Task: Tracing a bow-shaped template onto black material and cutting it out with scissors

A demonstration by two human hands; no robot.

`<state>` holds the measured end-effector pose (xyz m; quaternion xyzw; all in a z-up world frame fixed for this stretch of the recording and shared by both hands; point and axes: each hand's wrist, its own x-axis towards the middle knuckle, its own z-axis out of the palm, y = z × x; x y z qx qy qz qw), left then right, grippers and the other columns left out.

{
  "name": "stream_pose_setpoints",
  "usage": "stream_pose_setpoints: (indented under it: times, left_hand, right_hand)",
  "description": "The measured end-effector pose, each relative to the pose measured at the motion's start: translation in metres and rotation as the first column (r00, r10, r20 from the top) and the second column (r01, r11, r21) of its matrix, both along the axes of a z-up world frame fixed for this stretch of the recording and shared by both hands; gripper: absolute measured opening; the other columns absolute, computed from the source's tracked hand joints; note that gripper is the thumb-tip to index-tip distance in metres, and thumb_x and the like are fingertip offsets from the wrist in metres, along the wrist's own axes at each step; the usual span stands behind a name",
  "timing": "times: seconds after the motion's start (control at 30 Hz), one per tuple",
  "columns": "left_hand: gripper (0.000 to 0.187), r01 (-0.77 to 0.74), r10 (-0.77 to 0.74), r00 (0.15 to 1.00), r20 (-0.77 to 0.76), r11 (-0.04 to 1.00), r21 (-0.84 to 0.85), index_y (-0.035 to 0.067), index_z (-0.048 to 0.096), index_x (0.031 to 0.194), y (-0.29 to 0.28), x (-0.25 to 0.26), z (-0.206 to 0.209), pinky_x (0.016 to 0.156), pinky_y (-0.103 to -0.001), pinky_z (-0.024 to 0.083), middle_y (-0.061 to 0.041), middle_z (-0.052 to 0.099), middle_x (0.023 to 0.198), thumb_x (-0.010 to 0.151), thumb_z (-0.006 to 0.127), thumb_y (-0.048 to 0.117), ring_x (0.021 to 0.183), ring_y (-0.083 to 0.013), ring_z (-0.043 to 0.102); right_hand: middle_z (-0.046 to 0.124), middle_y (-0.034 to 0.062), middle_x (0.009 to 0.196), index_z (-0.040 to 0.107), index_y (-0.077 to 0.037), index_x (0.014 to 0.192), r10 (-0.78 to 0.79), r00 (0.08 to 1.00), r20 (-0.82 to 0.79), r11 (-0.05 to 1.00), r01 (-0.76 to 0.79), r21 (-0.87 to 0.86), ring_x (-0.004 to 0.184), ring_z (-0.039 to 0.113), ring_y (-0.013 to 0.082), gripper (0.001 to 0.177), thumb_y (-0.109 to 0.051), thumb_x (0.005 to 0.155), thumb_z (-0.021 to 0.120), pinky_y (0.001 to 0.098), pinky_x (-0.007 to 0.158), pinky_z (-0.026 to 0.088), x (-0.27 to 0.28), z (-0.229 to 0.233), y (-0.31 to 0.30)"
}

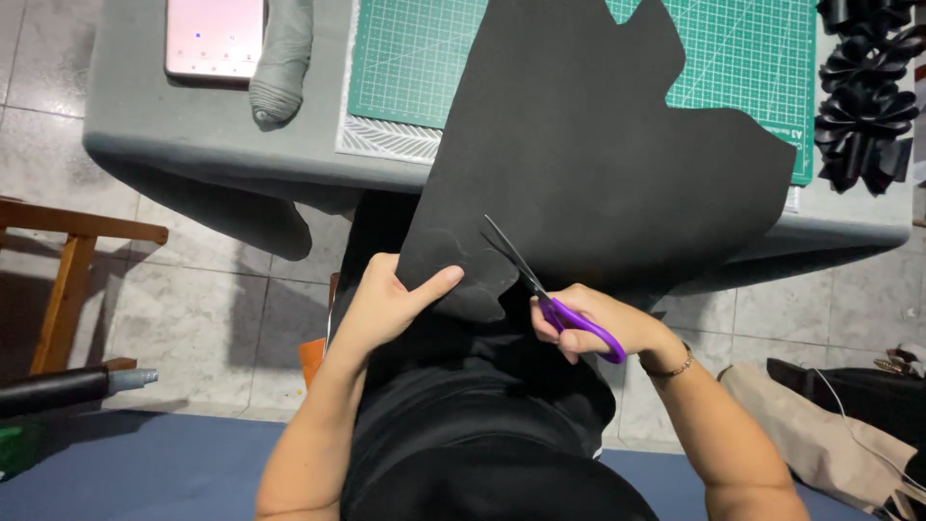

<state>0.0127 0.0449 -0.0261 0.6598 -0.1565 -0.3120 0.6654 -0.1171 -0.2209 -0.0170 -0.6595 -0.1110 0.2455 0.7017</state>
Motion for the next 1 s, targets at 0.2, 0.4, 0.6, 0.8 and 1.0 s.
stream_pose_setpoints:
  times: [0.2, 0.4, 0.6, 0.8, 1.0]
  left_hand:
    - [0.024, -0.006, 0.007, 1.0, -0.004, 1.0, 0.02, -0.002, 0.081, 0.089, 0.002, 0.003, 0.009, 0.067, -0.035, 0.057, -0.015, 0.079, 0.079, 0.085, 0.084, 0.022, 0.075, -0.0167, 0.069]
    - [0.022, 0.008, -0.008, 1.0, -0.011, 1.0, 0.022, -0.001, 0.08, 0.087, 0.003, 0.005, 0.016, 0.066, -0.035, 0.057, -0.013, 0.078, 0.078, 0.084, 0.085, 0.02, 0.076, -0.0154, 0.066]
    - [0.023, 0.035, -0.035, 0.999, -0.007, 0.999, 0.032, -0.002, 0.08, 0.085, 0.007, 0.006, 0.025, 0.063, -0.034, 0.056, -0.013, 0.077, 0.075, 0.084, 0.084, 0.021, 0.074, -0.0152, 0.065]
    - [0.025, 0.043, -0.043, 0.999, 0.006, 0.999, 0.025, -0.002, 0.08, 0.083, 0.01, 0.009, 0.021, 0.062, -0.034, 0.055, -0.013, 0.077, 0.073, 0.085, 0.084, 0.023, 0.072, -0.0149, 0.065]
    - [0.026, 0.005, -0.005, 1.0, -0.011, 1.0, 0.027, 0.001, 0.079, 0.078, 0.01, 0.008, -0.004, 0.059, -0.03, 0.055, -0.009, 0.076, 0.068, 0.089, 0.081, 0.024, 0.067, -0.0123, 0.064]
  right_hand:
    - [0.056, 0.0027, 0.058, 0.053, -0.011, 0.074, 0.027, 0.999, -0.039, 0.998, -0.029, -0.047, 0.038, 0.062, 0.0138, 0.052, -0.056, 0.089, 0.074, 0.0255, 0.036, 0.05, 0.001, -0.003, -0.011]
    - [0.057, 0.0036, 0.058, 0.052, -0.011, 0.074, 0.09, 0.993, -0.073, 0.99, -0.097, -0.098, 0.04, 0.063, 0.0164, 0.053, -0.057, 0.089, 0.072, 0.0283, 0.037, 0.051, 0.01, 0.003, -0.016]
    - [0.057, -0.0011, 0.053, 0.053, -0.014, 0.073, 0.155, 0.987, -0.052, 0.969, -0.162, -0.188, 0.043, 0.067, 0.014, 0.055, -0.064, 0.087, 0.069, 0.028, 0.042, 0.052, 0.031, 0.021, -0.009]
    - [0.056, -0.0017, 0.047, 0.055, -0.015, 0.07, 0.202, 0.975, -0.093, 0.936, -0.22, -0.274, 0.041, 0.065, 0.0122, 0.05, -0.059, 0.085, 0.075, 0.0256, 0.043, 0.051, 0.039, 0.015, -0.023]
    - [0.057, -0.0017, 0.043, 0.055, -0.014, 0.069, 0.283, 0.937, -0.204, 0.874, -0.339, -0.348, 0.041, 0.065, 0.0117, 0.048, -0.053, 0.084, 0.08, 0.0265, 0.043, 0.048, 0.047, 0.024, -0.034]
